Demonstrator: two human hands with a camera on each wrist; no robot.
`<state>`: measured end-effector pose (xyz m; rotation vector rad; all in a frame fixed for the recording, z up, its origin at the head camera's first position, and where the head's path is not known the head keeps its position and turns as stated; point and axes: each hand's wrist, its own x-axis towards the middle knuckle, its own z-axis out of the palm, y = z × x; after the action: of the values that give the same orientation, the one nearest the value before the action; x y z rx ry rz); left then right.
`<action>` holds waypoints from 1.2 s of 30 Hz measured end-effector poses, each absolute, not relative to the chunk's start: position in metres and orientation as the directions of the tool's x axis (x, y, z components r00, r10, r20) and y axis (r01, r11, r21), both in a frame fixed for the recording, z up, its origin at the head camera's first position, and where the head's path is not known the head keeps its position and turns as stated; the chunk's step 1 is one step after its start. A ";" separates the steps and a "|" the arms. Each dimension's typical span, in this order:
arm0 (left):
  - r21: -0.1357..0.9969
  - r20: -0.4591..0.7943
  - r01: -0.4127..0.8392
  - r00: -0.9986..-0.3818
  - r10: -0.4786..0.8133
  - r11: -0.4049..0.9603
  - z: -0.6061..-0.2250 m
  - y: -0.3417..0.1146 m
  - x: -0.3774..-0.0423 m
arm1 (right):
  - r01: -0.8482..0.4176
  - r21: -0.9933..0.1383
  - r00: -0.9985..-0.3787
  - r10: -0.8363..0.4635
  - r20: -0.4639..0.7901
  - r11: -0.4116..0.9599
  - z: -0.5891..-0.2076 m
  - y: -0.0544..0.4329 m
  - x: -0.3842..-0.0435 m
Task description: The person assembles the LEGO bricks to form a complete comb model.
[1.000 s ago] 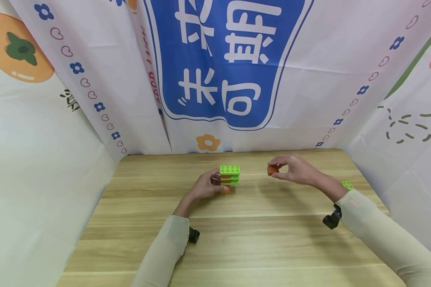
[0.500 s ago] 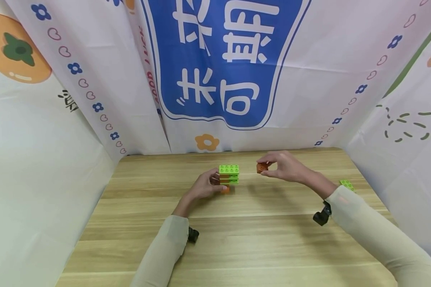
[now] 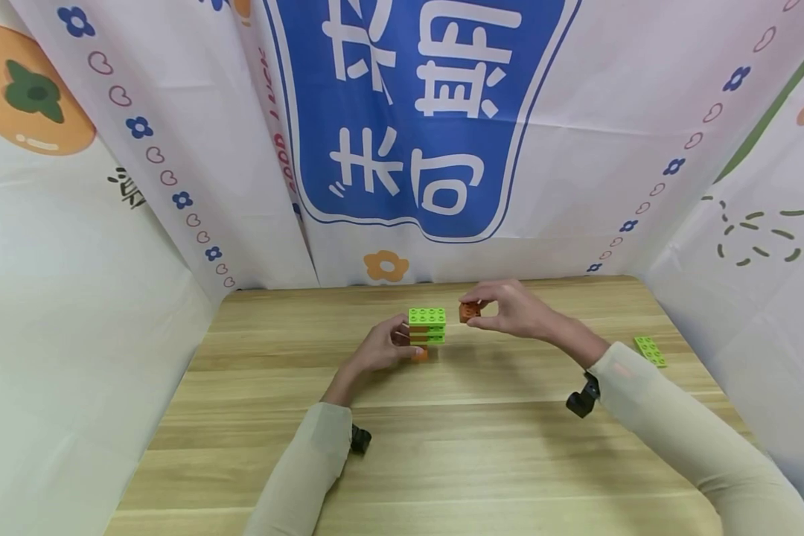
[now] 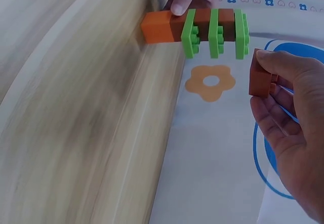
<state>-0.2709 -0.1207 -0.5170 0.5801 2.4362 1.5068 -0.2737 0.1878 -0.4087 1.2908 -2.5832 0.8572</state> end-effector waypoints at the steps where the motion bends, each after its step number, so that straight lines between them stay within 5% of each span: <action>1: 0.892 0.023 0.217 -0.898 0.439 0.397 -0.517 -0.121 -0.271 | -0.768 -0.433 -0.627 -0.694 0.354 0.472 -0.408 0.186 -0.274; 36: 0.883 0.025 0.223 -0.902 0.432 0.414 -0.515 -0.120 -0.270 | -0.825 -0.438 -0.540 -0.726 0.427 0.356 -0.402 0.129 -0.284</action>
<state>-0.2704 -0.1196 -0.5155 0.5781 2.4617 1.4880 -0.2839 0.1289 -0.4016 1.4152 -2.4524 0.9373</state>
